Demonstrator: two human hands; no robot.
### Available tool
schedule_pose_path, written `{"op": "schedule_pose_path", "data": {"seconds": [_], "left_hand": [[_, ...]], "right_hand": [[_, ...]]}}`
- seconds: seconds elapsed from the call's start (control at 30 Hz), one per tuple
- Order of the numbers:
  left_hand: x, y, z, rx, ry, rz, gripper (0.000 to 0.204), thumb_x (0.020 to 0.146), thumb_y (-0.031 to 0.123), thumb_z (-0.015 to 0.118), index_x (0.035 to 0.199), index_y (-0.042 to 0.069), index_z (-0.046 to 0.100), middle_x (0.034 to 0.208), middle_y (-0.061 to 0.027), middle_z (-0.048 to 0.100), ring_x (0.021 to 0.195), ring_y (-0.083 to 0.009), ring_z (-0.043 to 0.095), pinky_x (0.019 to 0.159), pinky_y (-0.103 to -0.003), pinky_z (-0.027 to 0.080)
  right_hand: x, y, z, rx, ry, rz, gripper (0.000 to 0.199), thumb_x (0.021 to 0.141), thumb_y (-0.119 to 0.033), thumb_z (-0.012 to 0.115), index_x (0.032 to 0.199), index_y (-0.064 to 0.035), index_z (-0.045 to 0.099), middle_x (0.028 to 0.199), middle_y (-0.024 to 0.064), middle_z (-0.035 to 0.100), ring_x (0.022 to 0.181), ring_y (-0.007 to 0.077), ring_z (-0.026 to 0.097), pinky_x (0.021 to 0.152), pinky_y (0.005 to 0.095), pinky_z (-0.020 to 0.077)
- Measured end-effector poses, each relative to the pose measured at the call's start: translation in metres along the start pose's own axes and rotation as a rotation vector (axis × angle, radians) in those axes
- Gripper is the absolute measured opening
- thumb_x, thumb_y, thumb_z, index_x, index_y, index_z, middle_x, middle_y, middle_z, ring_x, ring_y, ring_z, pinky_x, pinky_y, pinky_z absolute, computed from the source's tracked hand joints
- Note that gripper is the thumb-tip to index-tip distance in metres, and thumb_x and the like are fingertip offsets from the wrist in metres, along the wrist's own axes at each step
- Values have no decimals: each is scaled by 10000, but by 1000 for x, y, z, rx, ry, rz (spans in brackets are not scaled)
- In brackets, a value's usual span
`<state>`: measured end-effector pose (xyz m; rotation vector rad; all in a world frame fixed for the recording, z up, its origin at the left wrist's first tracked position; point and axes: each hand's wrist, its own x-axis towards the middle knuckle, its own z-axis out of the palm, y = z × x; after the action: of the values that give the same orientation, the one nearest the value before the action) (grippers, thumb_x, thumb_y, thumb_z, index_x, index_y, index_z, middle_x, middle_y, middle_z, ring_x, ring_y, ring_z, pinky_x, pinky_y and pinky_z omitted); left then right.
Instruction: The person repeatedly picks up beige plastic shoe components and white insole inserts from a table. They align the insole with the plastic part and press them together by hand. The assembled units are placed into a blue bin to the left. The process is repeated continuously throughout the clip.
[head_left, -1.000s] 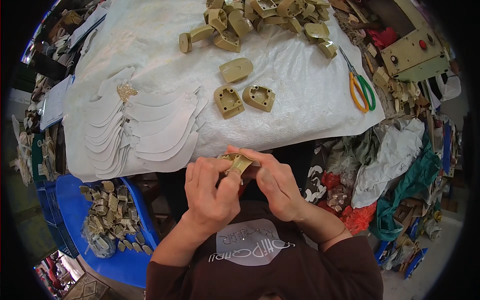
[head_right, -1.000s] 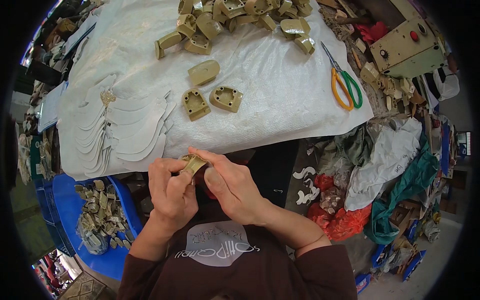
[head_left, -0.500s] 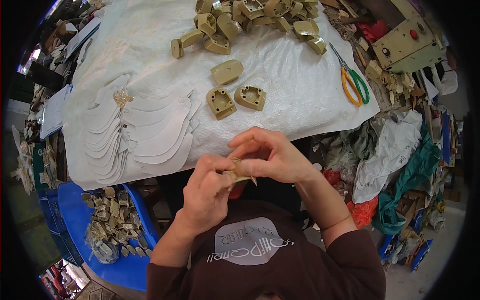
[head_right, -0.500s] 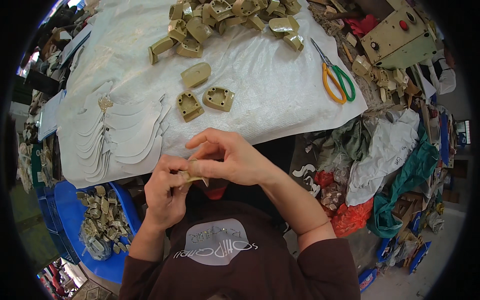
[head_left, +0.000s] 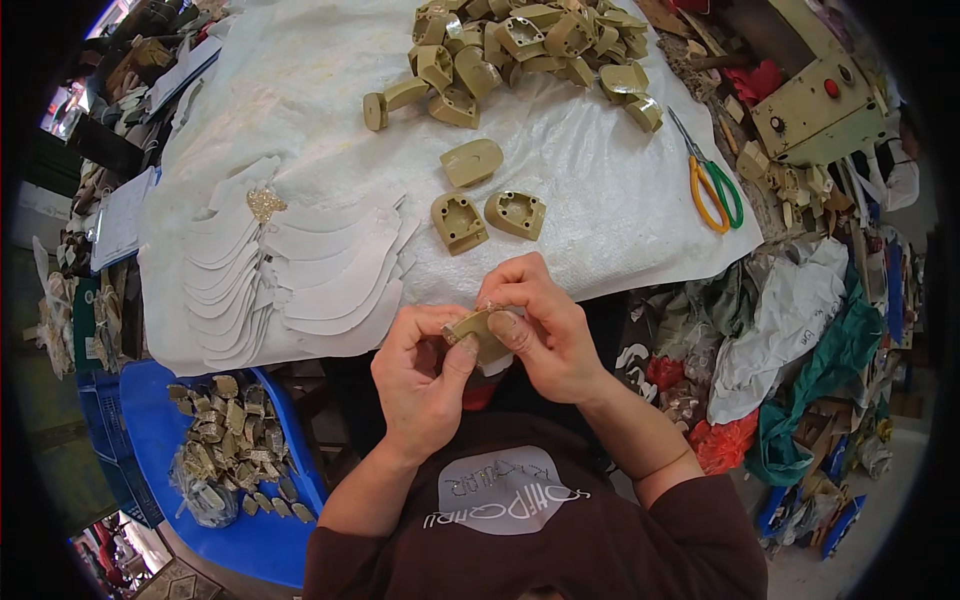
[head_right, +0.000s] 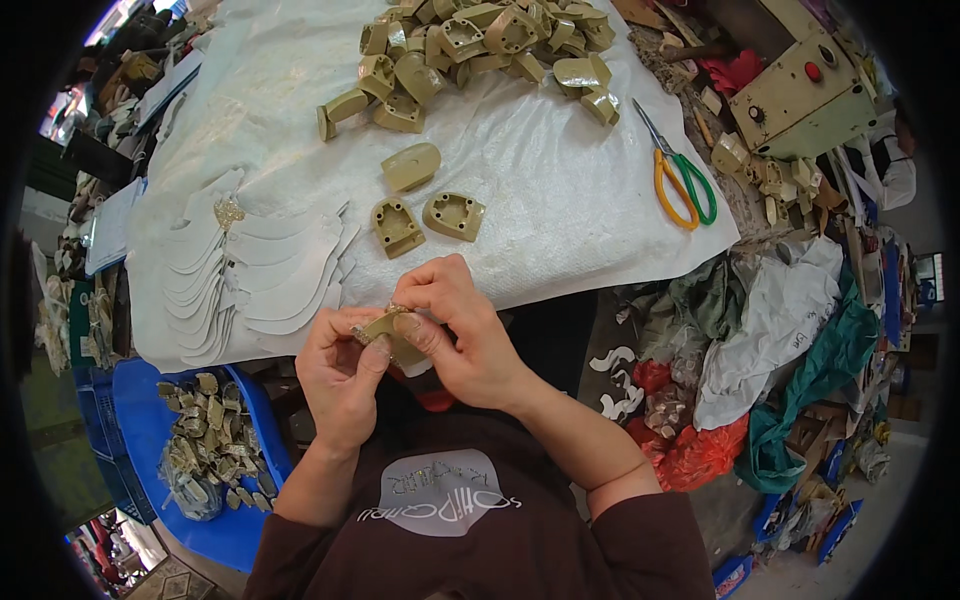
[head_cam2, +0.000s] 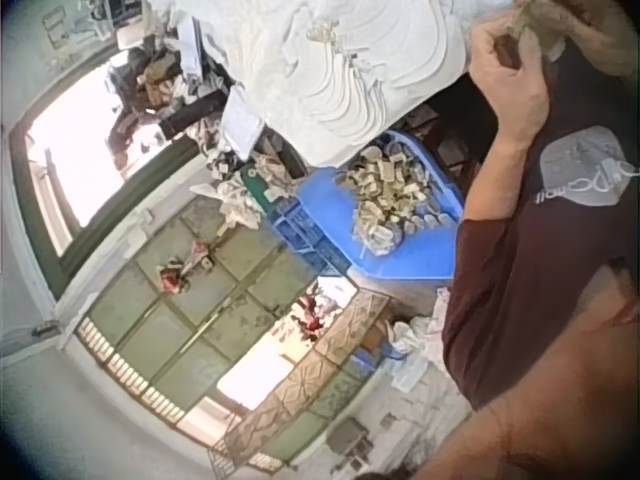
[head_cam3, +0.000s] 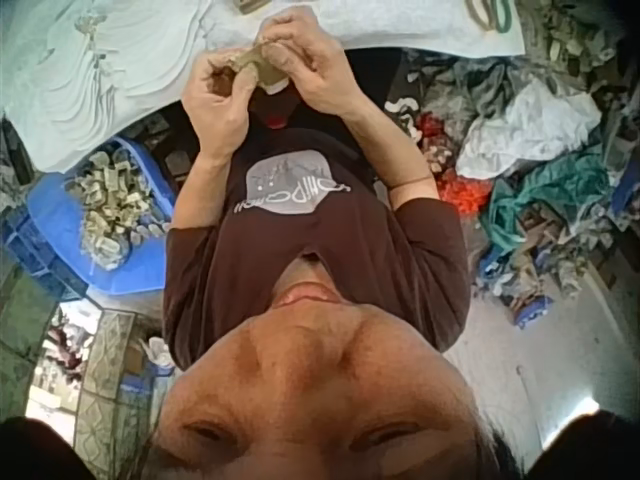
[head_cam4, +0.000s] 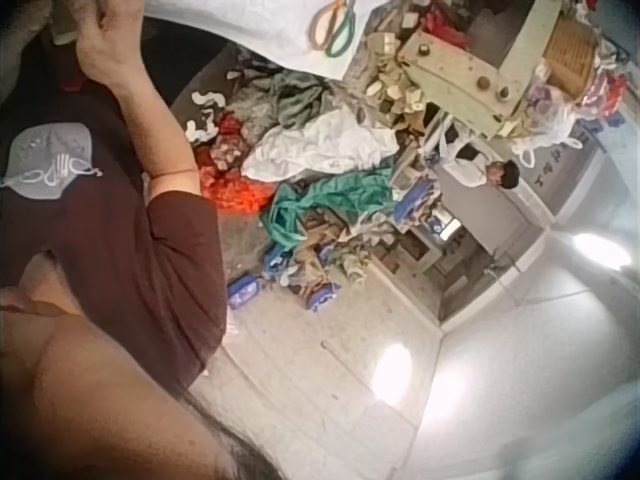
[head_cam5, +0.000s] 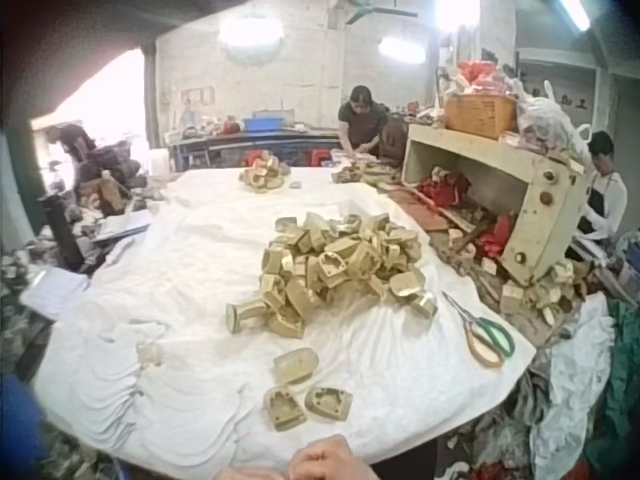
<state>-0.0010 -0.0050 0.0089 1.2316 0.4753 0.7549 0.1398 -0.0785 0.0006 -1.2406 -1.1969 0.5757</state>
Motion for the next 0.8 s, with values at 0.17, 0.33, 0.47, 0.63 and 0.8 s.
{"op": "schedule_pose_path", "data": {"seconds": [0.17, 0.33, 0.47, 0.63, 0.8], "left_hand": [[0, 4, 3, 62, -23, -16, 138, 860, 34, 645, 958, -23, 567, 1028, -139, 605, 863, -118, 580, 719, -222, 483], [7, 7, 7, 483, 32, 266, 108, 807, 78, 706, 882, 35, 642, 1132, -144, 580, 1036, -238, 547, 826, -342, 457], [6, 4, -10, 510, 5, 365, 157, 753, 111, 749, 864, 57, 651, 1250, -160, 510, 1209, -297, 425, 916, -428, 390], [9, 2, -16, 809, -90, 754, 213, 645, 52, 739, 842, 117, 691, 1215, -135, 532, 1087, -307, 487, 859, -362, 409], [4, 2, -15, 457, -95, 525, 424, 822, 234, 631, 1210, 85, 544, 1318, -153, 435, 1160, -290, 451, 903, -409, 414]], "right_hand": [[5, -5, -6, -185, -12, -102, 92, 863, -112, 613, 910, -55, 558, 957, 77, 540, 902, 201, 451, 781, 323, 384], [-5, -7, -3, -106, 77, -76, 149, 828, -169, 662, 876, -61, 570, 931, 58, 552, 885, 206, 472, 807, 340, 366], [1, -11, -11, 349, 82, 28, 414, 822, -260, 686, 1135, -29, 544, 1101, 75, 545, 1043, 196, 489, 907, 331, 353], [9, -11, -29, 300, -172, 340, 565, 763, -197, 739, 1248, -26, 503, 1151, 86, 598, 1074, 189, 550, 943, 338, 395], [10, -9, -31, -52, -91, -87, 583, 677, -113, 787, 1192, -37, 524, 1101, 95, 645, 1002, 254, 594, 884, 353, 456]]}}
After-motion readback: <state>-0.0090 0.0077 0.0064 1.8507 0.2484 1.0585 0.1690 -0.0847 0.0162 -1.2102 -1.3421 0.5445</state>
